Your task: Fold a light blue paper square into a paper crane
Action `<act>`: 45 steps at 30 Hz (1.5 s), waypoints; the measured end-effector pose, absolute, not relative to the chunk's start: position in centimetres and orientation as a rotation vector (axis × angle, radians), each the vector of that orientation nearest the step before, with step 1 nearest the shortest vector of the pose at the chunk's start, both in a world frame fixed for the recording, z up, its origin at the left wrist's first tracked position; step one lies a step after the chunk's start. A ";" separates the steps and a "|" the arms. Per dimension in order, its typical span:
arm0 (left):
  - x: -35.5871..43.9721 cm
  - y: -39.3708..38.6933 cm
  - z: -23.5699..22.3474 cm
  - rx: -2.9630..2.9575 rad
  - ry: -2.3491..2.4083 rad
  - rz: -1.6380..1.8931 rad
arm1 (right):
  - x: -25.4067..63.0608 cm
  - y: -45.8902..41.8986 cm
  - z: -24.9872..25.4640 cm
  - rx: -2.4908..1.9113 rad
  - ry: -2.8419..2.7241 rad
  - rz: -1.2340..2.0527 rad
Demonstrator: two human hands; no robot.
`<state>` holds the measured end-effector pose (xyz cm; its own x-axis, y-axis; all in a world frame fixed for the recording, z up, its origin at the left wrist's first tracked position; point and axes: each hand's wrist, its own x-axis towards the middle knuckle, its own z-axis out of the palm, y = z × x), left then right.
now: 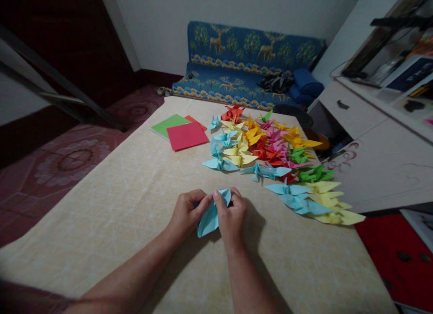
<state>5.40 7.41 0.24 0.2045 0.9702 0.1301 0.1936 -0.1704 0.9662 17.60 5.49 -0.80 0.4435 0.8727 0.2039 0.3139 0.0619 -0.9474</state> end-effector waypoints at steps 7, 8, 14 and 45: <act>5.5 7.4 0.1 1.620 1.133 1.057 | 17.8 5.5 -0.1 -1.474 -1.176 0.478; 5.5 7.3 0.0 1.623 1.132 1.062 | 17.8 5.5 -0.1 -1.475 -1.180 0.474; 5.6 7.4 -0.2 1.595 1.157 1.046 | 18.5 5.6 -1.0 -1.492 -0.995 0.646; 5.0 8.4 -0.1 1.081 1.070 1.148 | 17.8 5.7 -0.3 -1.253 -1.124 0.897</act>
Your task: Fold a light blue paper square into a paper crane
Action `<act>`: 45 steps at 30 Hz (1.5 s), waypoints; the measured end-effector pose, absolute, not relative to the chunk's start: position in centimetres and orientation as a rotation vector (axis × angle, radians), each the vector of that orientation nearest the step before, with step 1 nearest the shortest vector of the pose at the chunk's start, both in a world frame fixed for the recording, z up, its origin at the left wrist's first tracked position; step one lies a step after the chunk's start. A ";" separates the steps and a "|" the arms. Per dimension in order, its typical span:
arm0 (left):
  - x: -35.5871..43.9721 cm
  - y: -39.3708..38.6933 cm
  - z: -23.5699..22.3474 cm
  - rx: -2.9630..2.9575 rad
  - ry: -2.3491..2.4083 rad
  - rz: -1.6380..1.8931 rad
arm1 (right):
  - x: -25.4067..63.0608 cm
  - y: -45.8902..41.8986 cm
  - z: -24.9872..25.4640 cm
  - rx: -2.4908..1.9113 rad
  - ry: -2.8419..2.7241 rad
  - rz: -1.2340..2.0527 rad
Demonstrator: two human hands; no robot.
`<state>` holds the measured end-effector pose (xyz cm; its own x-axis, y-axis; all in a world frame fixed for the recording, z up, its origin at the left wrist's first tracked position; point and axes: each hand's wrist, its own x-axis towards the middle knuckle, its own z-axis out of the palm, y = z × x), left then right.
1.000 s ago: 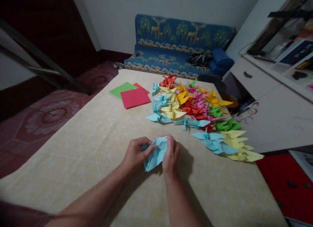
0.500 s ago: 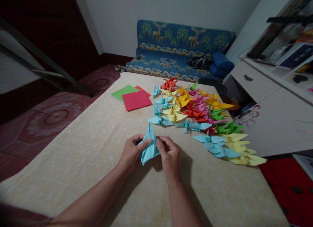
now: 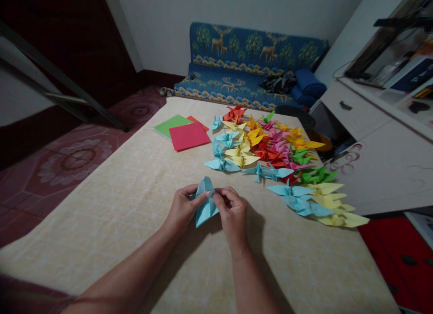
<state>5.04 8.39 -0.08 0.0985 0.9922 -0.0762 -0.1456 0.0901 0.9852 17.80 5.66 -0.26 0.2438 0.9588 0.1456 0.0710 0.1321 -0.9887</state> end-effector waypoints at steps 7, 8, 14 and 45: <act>5.0 8.3 0.1 1.113 1.118 1.095 | 17.8 5.7 -0.7 -1.293 -1.088 0.900; 5.0 8.3 0.1 1.110 1.103 1.081 | 17.8 5.7 -0.7 -1.305 -1.081 0.892; 4.8 8.2 0.3 1.066 1.006 1.105 | 18.2 5.6 -0.6 -1.316 -1.070 0.902; 4.9 8.3 0.4 0.993 1.009 1.034 | 18.0 5.7 -0.2 -1.353 -1.069 0.828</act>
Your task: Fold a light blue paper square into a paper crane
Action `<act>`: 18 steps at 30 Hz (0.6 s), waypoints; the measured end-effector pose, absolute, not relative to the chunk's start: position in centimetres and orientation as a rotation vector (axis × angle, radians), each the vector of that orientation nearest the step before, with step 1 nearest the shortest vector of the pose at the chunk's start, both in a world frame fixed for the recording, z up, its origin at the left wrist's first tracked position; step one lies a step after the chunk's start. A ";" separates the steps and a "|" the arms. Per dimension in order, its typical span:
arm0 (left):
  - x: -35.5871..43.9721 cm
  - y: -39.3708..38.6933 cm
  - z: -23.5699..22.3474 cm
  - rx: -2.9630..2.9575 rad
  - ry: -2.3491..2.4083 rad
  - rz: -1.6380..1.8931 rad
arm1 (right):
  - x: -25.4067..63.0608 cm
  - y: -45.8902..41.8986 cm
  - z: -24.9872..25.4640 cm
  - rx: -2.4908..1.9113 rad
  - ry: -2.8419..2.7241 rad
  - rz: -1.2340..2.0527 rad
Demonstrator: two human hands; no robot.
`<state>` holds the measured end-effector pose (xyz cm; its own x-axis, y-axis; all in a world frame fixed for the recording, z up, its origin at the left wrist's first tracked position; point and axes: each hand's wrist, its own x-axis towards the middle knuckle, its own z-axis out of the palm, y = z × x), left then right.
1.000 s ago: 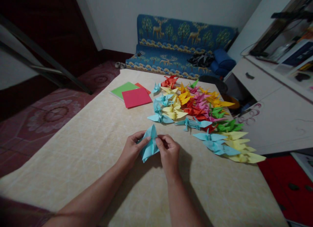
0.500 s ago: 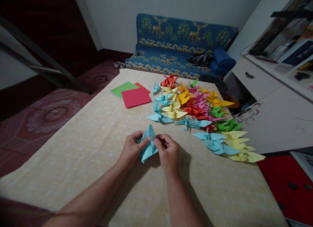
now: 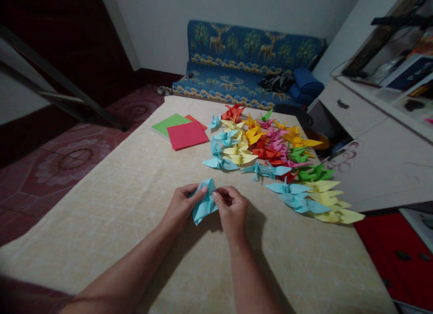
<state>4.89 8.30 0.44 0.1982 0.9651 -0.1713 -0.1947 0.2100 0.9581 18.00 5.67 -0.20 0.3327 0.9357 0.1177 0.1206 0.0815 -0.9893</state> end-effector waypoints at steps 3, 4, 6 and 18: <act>4.9 8.2 0.2 0.979 1.055 1.053 | 18.0 5.5 0.0 -1.326 -1.159 0.788; 4.9 8.2 0.1 0.980 1.069 1.055 | 18.0 5.4 0.0 -1.313 -1.189 0.771; 4.8 8.2 -0.1 0.988 1.087 1.053 | 18.0 5.4 0.0 -1.299 -1.223 0.743; 4.7 8.3 -0.5 1.128 1.191 1.038 | 18.1 5.6 -0.3 -1.369 -1.225 0.697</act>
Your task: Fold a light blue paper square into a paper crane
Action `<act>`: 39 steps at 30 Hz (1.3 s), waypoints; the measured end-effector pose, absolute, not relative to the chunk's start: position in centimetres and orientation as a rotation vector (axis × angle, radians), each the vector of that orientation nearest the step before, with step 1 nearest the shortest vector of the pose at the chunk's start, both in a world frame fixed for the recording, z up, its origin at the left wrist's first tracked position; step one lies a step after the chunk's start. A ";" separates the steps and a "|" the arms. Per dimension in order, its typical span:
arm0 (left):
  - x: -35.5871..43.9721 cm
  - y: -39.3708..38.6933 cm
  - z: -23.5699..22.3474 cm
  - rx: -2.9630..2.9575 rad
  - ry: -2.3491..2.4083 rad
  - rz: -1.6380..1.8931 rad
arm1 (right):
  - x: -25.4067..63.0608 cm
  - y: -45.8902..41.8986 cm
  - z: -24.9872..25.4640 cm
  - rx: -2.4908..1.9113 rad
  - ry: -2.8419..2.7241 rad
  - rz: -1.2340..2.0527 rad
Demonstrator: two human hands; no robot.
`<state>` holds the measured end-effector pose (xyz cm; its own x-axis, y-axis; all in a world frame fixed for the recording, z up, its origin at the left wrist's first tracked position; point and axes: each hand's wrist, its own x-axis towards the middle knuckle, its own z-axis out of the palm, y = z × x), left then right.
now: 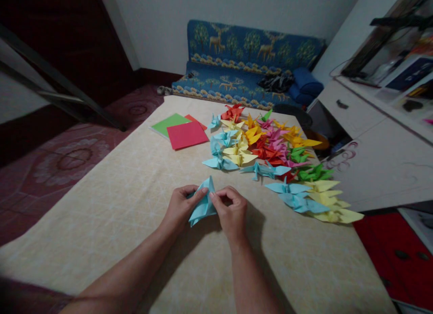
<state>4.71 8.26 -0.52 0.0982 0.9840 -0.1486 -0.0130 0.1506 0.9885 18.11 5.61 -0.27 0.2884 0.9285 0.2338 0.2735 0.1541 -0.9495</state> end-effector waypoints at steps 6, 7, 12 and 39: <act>4.9 8.1 -0.1 1.142 1.131 1.001 | 18.2 5.5 -0.2 -1.387 -1.055 0.863; 4.9 8.1 0.0 1.144 1.116 0.992 | 18.2 5.5 -0.2 -1.375 -1.033 0.888; 4.8 8.2 0.3 1.173 1.093 0.963 | 18.3 5.4 -0.5 -1.341 -0.983 0.966; 4.8 8.1 0.4 1.319 1.120 0.862 | 17.6 5.6 -0.4 -1.385 -1.101 0.586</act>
